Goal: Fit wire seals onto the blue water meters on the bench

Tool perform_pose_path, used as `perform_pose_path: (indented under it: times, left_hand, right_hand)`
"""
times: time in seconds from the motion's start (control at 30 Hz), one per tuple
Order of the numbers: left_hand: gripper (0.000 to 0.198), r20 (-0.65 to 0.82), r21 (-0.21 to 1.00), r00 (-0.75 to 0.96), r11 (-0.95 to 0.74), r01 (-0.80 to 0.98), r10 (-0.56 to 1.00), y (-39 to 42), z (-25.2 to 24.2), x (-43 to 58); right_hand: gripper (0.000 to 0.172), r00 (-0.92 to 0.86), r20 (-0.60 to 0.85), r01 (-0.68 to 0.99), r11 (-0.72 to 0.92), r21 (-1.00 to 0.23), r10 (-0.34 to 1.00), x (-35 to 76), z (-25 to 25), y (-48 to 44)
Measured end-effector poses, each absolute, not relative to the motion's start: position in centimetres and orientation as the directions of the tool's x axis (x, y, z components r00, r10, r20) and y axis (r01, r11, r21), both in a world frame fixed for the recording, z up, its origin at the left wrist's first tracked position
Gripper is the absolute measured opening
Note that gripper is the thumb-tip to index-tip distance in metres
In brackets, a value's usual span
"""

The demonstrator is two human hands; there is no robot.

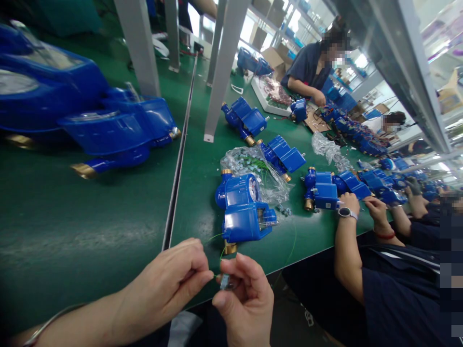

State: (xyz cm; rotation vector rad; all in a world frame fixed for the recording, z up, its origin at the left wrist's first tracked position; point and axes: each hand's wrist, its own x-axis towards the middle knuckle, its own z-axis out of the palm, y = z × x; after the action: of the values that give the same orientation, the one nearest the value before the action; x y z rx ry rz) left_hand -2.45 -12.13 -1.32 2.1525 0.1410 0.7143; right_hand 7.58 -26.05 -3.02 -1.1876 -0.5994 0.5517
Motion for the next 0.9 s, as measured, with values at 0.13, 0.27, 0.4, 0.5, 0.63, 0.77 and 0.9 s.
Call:
perform_pose_path:
  times: [0.13,0.27,0.4,0.5,0.63,0.77,0.9]
  left_hand:
    - [0.016,0.455,0.744,0.825,-0.652,-0.145,0.336,-12.1,-1.1,-2.4]
    - [0.018,0.467,0.712,0.832,-0.685,-0.154,0.299,-12.2,-1.0,-2.4]
    - [0.019,0.493,0.671,0.830,-0.721,-0.171,0.261,-12.3,-1.1,-2.5]
    - [0.019,0.470,0.679,0.845,-0.717,-0.161,0.256,-12.2,-1.1,-2.4]
    - [0.018,0.356,0.800,0.884,-0.587,-0.122,0.302,-12.2,-1.0,-2.4]
    - [0.015,0.112,0.969,0.922,-0.245,-0.019,0.371,-12.5,-0.9,-2.4]
    - [0.023,0.018,0.990,0.947,0.128,-0.062,0.320,-12.5,-0.7,-2.3]
  right_hand:
    - [0.049,0.717,0.141,-0.099,0.300,-0.949,0.683,7.5,-3.0,-25.9]
    - [0.047,0.718,0.178,-0.021,0.277,-0.961,0.673,7.4,-2.6,-25.6]
    - [0.045,0.720,0.256,0.118,0.250,-0.961,0.645,7.3,-1.8,-25.3]
    - [0.046,0.707,0.283,0.167,0.236,-0.957,0.648,7.3,-1.6,-25.2]
    - [0.049,0.673,0.251,0.105,0.245,-0.964,0.696,7.2,-1.7,-25.1]
    - [0.052,0.619,0.236,0.072,0.246,-0.967,0.749,7.2,-2.0,-25.0]
    - [0.057,0.533,0.286,0.211,0.202,-0.956,0.797,7.9,-2.3,-24.9]
